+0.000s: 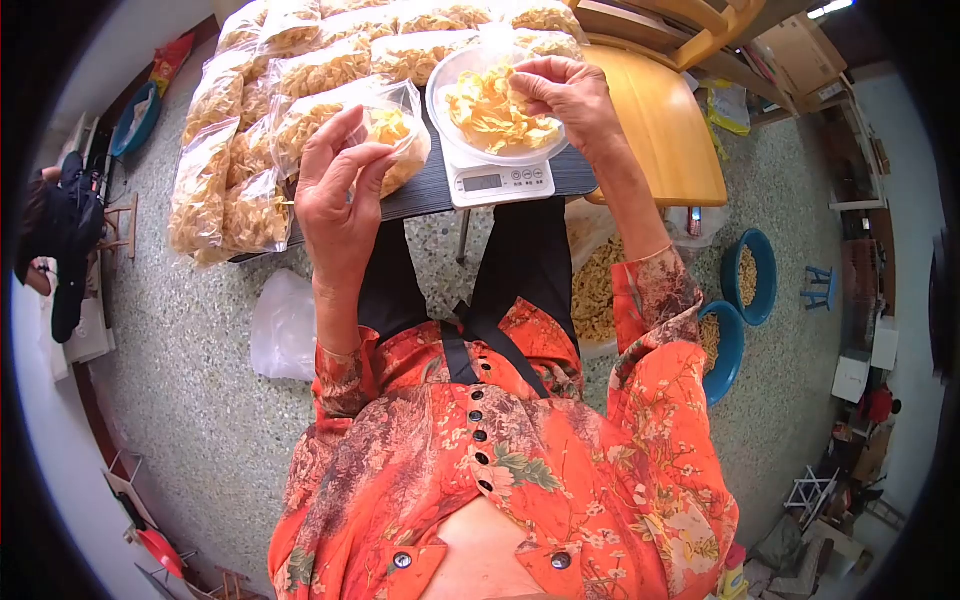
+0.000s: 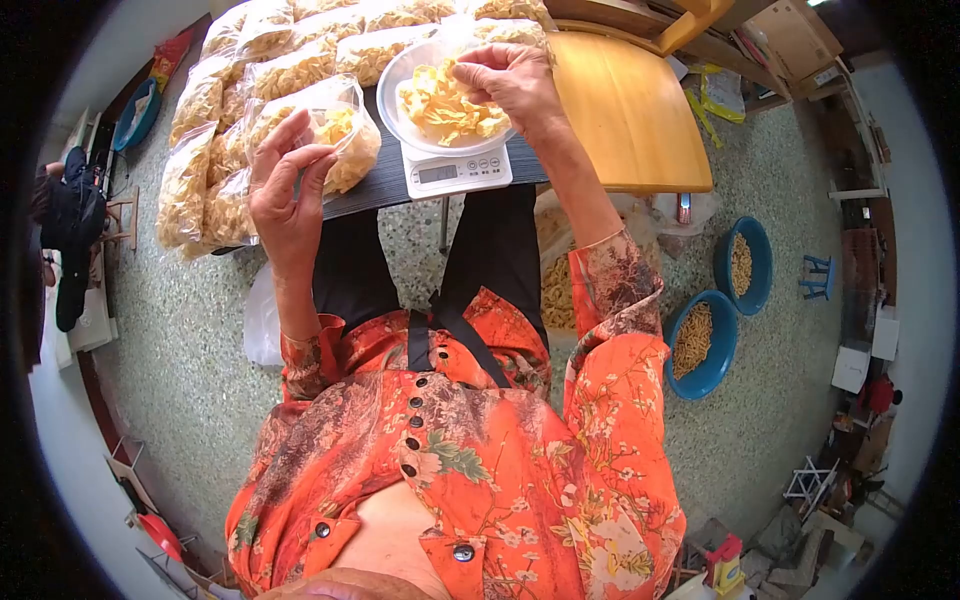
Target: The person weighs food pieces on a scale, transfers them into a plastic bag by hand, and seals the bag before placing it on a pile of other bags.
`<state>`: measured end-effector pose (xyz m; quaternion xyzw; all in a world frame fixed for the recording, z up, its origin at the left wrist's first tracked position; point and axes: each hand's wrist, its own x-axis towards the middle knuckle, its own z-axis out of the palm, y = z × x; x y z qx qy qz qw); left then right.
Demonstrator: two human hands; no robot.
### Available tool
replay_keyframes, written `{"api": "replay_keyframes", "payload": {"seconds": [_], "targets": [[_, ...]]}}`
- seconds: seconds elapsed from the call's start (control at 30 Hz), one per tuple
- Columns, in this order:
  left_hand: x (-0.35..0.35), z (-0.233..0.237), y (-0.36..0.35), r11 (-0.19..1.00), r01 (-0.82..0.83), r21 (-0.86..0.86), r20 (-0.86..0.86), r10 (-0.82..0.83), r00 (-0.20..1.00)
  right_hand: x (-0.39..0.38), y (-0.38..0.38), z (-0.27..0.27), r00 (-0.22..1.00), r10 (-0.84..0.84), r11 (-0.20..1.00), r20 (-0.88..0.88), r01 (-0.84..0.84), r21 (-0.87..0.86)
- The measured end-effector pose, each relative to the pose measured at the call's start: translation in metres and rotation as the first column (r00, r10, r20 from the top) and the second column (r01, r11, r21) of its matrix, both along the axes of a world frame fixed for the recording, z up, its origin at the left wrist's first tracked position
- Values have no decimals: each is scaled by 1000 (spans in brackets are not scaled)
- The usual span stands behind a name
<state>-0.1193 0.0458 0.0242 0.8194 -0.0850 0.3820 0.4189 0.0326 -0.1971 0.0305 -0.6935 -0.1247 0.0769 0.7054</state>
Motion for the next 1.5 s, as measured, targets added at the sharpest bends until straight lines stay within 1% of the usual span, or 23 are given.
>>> {"api": "replay_keyframes", "payload": {"seconds": [0.1, 0.2, 0.23, 0.3, 0.37, 0.43, 0.5, 0.57, 0.63, 0.67, 0.73, 0.77, 0.83, 0.9, 0.97, 1.07, 1.1, 1.17, 1.23, 1.3, 1.37, 1.43, 1.5], "targets": [[2, -2, 0, 999, 22, -26, -9, -22, 1000, 1, 1, 0, 998, -54, 998, -22, 55, 10], [0, 0, -1, 999, 31, -15, -5, -31, 1000, 6, -3, 0, 978, 13, 900, -210, 80, 429], [1, -2, -1, 999, 28, -16, 0, -28, 1000, 7, -2, -2, 979, 16, 901, -206, 75, 428], [4, -8, 0, 995, 84, -47, 39, -82, 996, 4, 5, 3, 939, 158, 746, -307, 90, 660], [6, -10, -3, 995, 88, -53, 43, -86, 995, -12, 20, 9, 939, 173, 766, -296, 60, 641], [5, -12, -6, 994, 94, -56, 44, -91, 995, -35, 49, 23, 993, 55, 933, -103, -14, 360], [5, -13, -8, 985, 134, -105, 17, -133, 991, -52, 68, 31, 980, 120, 985, 159, -137, 100], [4, -12, -9, 985, 128, -115, 13, -127, 992, -56, 84, 27, 928, 158, 963, 337, -70, -259], [3, -11, -8, 988, 109, -109, 9, -108, 994, -55, 93, 20, 849, 163, 922, 503, 50, -383], [3, -10, -8, 988, 105, -111, 9, -104, 994, -54, 94, 21, 848, 168, 922, 503, 46, -385], [2, -9, -8, 989, 119, -84, 35, -117, 993, -52, 95, 22, 736, 317, 849, 599, 60, -525], [2, -8, -8, 989, 120, -86, 35, -117, 992, -49, 95, 22, 736, 318, 848, 598, 61, -526], [1, -7, -8, 990, 98, -100, 28, -96, 995, -45, 94, 21, 600, 455, 828, 658, -11, -561], [3, -9, -5, 990, 102, -98, 49, -98, 994, -45, 92, 22, 620, 483, 808, 618, -44, -587], [5, -10, -5, 990, 108, -91, 71, -102, 992, -42, 91, 22, 583, 576, 681, 573, 46, -730], [4, -11, -9, 988, 125, -91, 57, -120, 991, -38, 93, 26, 506, 683, 569, 527, 82, -818], [4, -11, -9, 989, 115, -91, 48, -111, 993, -37, 92, 25, 506, 680, 572, 530, 85, -816], [5, -10, -7, 990, 103, -93, 40, -100, 994, -35, 87, 23, 556, 537, 739, 634, 53, -672], [4, -8, -3, 994, 68, -88, 54, -63, 997, -25, 75, 28, 543, 477, 823, 691, 0, -568], [3, -7, -2, 994, 58, -96, 51, -54, 997, -21, 61, 31, 653, 293, 927, 698, -15, -375], [4, -8, 0, 998, 39, -51, 41, -37, 998, -16, 42, 33, 763, 243, 902, 599, 49, -428], [6, -10, 0, 997, 49, -63, 51, -46, 998, -7, 32, 23, 761, 267, 856, 592, 95, -509], [6, -11, 0, 996, 56, -73, 56, -52, 997, -7, 28, 10, 807, 295, 733, 511, 152, -663]]}}
